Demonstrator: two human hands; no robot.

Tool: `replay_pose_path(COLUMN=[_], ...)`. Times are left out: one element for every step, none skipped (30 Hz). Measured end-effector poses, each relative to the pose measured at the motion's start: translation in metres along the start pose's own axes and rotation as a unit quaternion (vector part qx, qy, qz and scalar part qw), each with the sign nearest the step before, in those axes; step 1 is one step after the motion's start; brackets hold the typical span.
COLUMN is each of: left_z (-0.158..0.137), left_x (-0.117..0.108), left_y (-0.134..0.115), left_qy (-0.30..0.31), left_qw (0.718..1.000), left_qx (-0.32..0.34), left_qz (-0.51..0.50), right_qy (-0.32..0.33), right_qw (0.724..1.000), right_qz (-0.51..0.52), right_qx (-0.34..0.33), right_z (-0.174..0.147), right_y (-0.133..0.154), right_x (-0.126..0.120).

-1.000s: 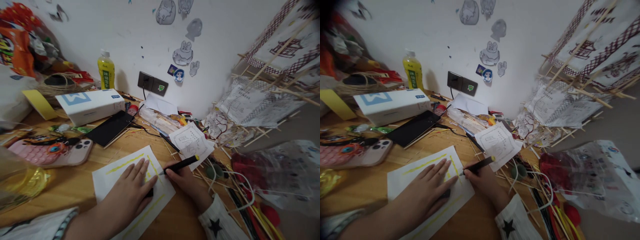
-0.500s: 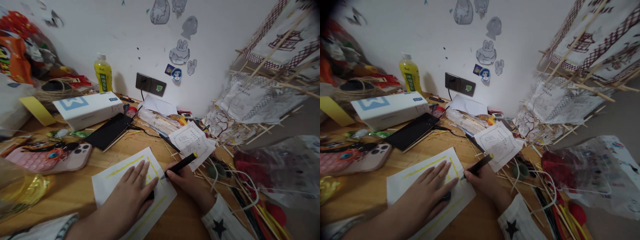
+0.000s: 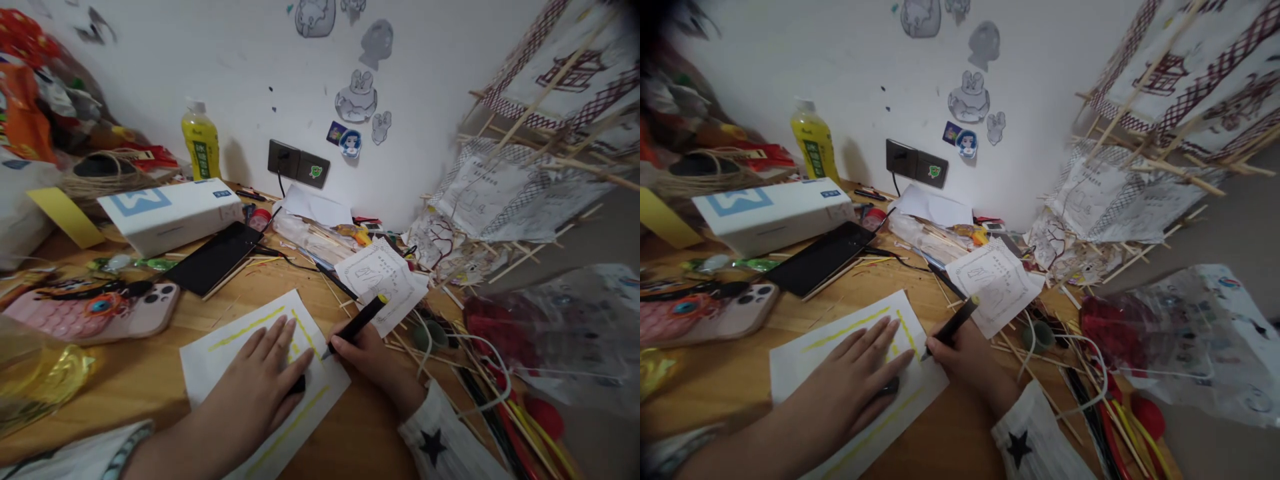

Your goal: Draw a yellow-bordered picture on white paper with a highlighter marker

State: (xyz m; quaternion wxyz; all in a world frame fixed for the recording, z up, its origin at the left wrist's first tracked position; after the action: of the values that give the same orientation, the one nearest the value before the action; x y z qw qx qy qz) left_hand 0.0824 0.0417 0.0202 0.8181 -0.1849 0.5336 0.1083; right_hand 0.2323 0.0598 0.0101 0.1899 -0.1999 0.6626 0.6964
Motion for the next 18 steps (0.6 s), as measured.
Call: replay_pose_path(left_z=[0.0001,0.0002,0.0003,0.0004,0.0005,0.0006,0.0007,0.0007,0.0007,0.0007,0.0008,0.0008,0.0008,0.0009,0.0008,0.0008,0.0007,0.0006], left_x=[-0.0001,-0.0002,-0.0002,-0.0002,-0.0001,0.0001,0.0003,0.0004,0.0003,0.0001,0.0001,0.0001,0.0001,0.0000,0.0000,-0.0002,-0.0005,-0.0005], left_y=[0.0002,0.0004,0.0008,0.0009,0.0007,0.0003,-0.0001,-0.0004,-0.0005,-0.0002,0.0001,0.0001,-0.0002,-0.0005,-0.0010,-0.0014,-0.0014,-0.0009], left_qy=[-0.001,0.000,0.001,0.004,0.008,0.013,0.017,0.020,0.020,0.019,0.018,0.016,0.014,0.011,0.009,0.006,0.004,0.003], left_qw=[1.000,1.000,1.000,1.000,1.000,1.000,1.000,1.000,1.000,1.000,1.000,1.000,1.000,1.000,1.000,1.000,1.000,1.000], left_qx=[-0.001,-0.001,-0.003,-0.004,-0.003,-0.002,-0.001,0.000,-0.001,-0.003,-0.005,-0.005,-0.002,0.001,0.006,0.011,0.013,0.012], left_qz=[0.001,0.002,0.002,0.003,0.004,0.005,0.004,0.003,0.001,0.001,0.002,0.004,0.007,0.010,0.011,0.011,0.009,0.006], right_qy=[-0.001,-0.005,-0.009,-0.012,-0.012,-0.010,-0.006,0.000,0.006,0.013,0.019,0.022,0.023,0.022,0.020,0.019,0.018,0.018], right_qw=[1.000,1.000,1.000,1.000,1.000,1.000,1.000,1.000,1.000,1.000,1.000,1.000,1.000,1.000,1.000,1.000,1.000,1.000], right_qz=[0.000,-0.002,-0.006,-0.010,-0.014,-0.014,-0.012,-0.006,0.001,0.005,0.006,0.004,0.000,-0.003,-0.005,-0.004,-0.003,-0.003], right_qx=[0.004,0.004,0.003,-0.001,-0.004,-0.007,-0.009,-0.010,-0.012,-0.014,-0.017,-0.018,-0.018,-0.017,-0.014,-0.011,-0.009,-0.006], right_z=[0.0001,0.0003,0.0005,0.0007,0.0010,0.0013,0.0015,0.0016,0.0016,0.0015,0.0012,0.0009,0.0006,0.0004,0.0001,-0.0001,-0.0002,-0.0003], right_y=[-0.0012,-0.0021,-0.0025,-0.0027,-0.0026,-0.0025,-0.0023,-0.0021,-0.0019,-0.0013,-0.0009,-0.0008,-0.0009,-0.0013,-0.0019,-0.0022,-0.0021,-0.0018], right_x=[0.0001,-0.0003,-0.0010,-0.0015,-0.0017,-0.0014,-0.0010,-0.0003,0.0003,0.0011,0.0018,0.0020,0.0017,0.0015,0.0009,0.0007,0.0006,0.0007])
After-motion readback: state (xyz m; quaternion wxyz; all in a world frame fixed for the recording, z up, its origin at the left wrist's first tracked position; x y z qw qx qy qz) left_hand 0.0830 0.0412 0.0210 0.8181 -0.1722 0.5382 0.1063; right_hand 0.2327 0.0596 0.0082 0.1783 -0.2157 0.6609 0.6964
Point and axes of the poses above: each hand's wrist, its own z-axis towards the middle knuckle, its own x-axis out of the palm, y = z × x, the point moved 9 cm from there along z, towards the middle knuckle, and after that the axes turned 9 degrees about -z, right-handed, at the moved point
